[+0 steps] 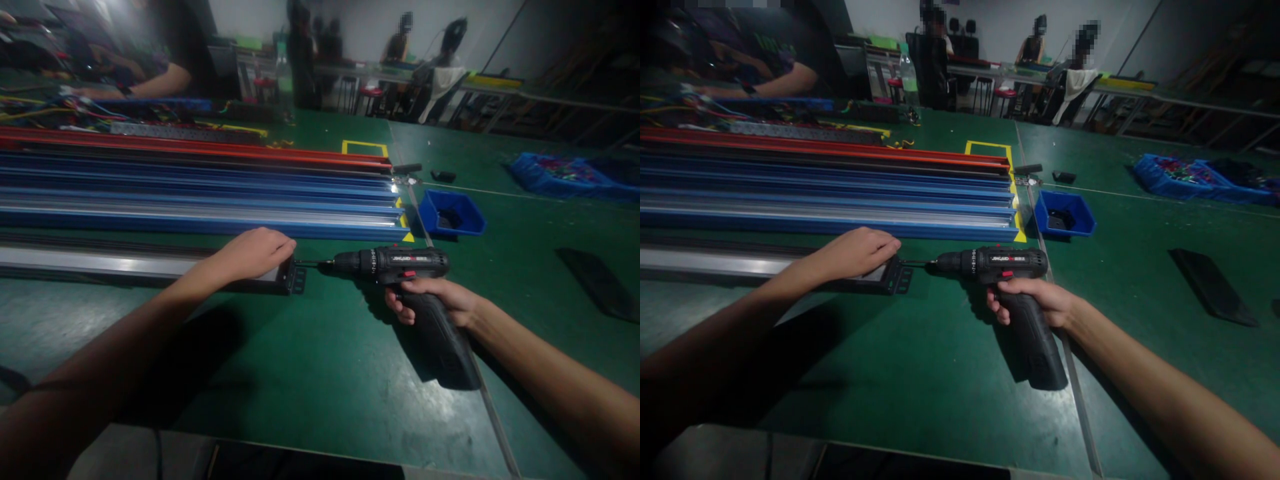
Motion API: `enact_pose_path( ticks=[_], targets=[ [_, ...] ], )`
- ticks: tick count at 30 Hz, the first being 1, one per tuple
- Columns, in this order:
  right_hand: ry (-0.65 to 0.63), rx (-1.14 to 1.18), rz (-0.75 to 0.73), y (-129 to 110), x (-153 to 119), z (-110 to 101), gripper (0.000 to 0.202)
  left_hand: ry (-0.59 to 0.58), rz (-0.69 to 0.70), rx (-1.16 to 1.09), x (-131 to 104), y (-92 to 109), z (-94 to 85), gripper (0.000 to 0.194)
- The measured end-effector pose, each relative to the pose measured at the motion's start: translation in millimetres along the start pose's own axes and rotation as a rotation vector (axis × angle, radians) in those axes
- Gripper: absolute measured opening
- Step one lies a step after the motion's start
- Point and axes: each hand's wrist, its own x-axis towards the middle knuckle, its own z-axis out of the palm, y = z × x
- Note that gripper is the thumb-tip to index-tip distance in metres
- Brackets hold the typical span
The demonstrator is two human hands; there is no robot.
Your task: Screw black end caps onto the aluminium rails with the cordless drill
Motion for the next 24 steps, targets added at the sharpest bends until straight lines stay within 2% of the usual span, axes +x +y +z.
enact_pose_path(
  ticks=[12,24],
  targets=[
    [-0.009,-0.045,-0.032,-1.2,0.1,0.9,0.033,0.009,0.016,-0.007,-1.3,2.3,-2.9,0.046],
    [-0.024,-0.034,-0.024,-1.0,-0.5,0.3,0.032,0.01,0.009,-0.002,-0.4,-1.7,0.5,0.053]
  ],
)
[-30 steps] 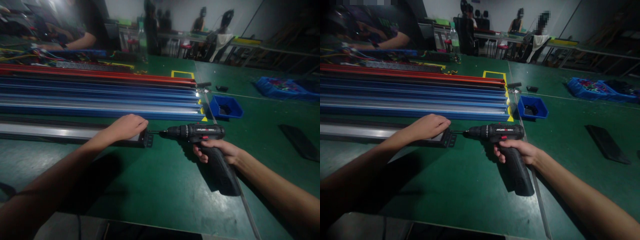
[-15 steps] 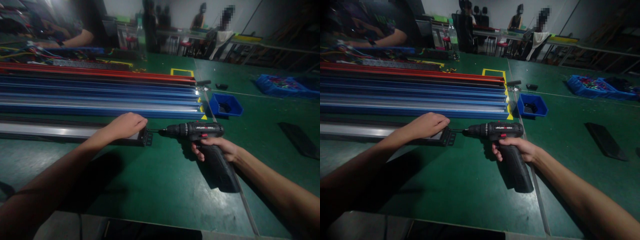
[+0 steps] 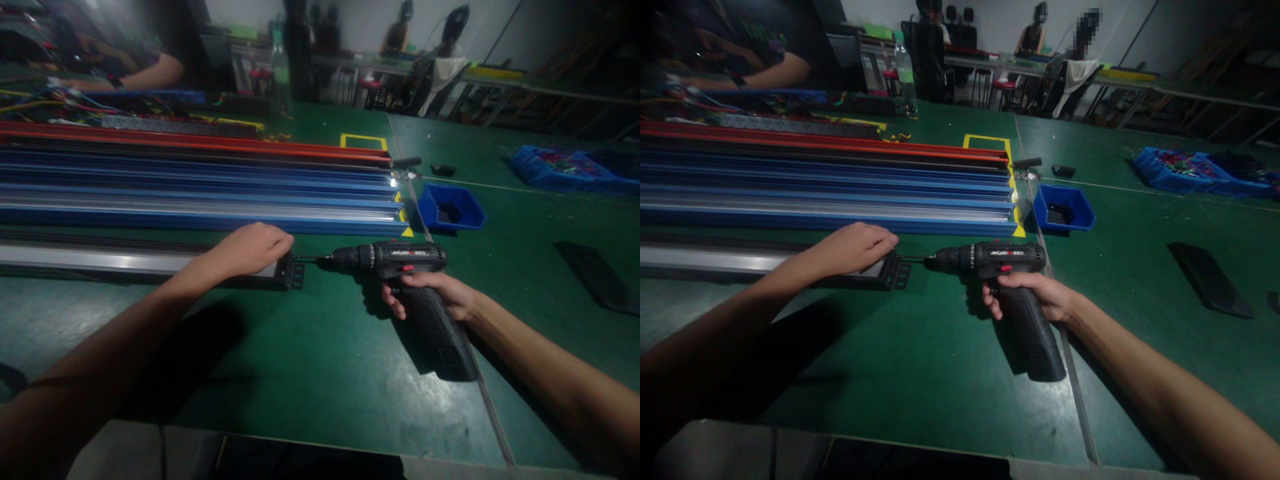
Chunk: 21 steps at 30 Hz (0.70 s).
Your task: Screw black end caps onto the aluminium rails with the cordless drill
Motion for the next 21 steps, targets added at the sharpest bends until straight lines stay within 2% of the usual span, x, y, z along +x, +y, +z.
enact_pose_path(
  ticks=[21],
  targets=[
    [-0.012,-0.027,-0.007,-0.8,0.8,-2.6,0.032,0.009,0.014,-0.015,0.1,-4.6,3.7,0.053]
  ],
)
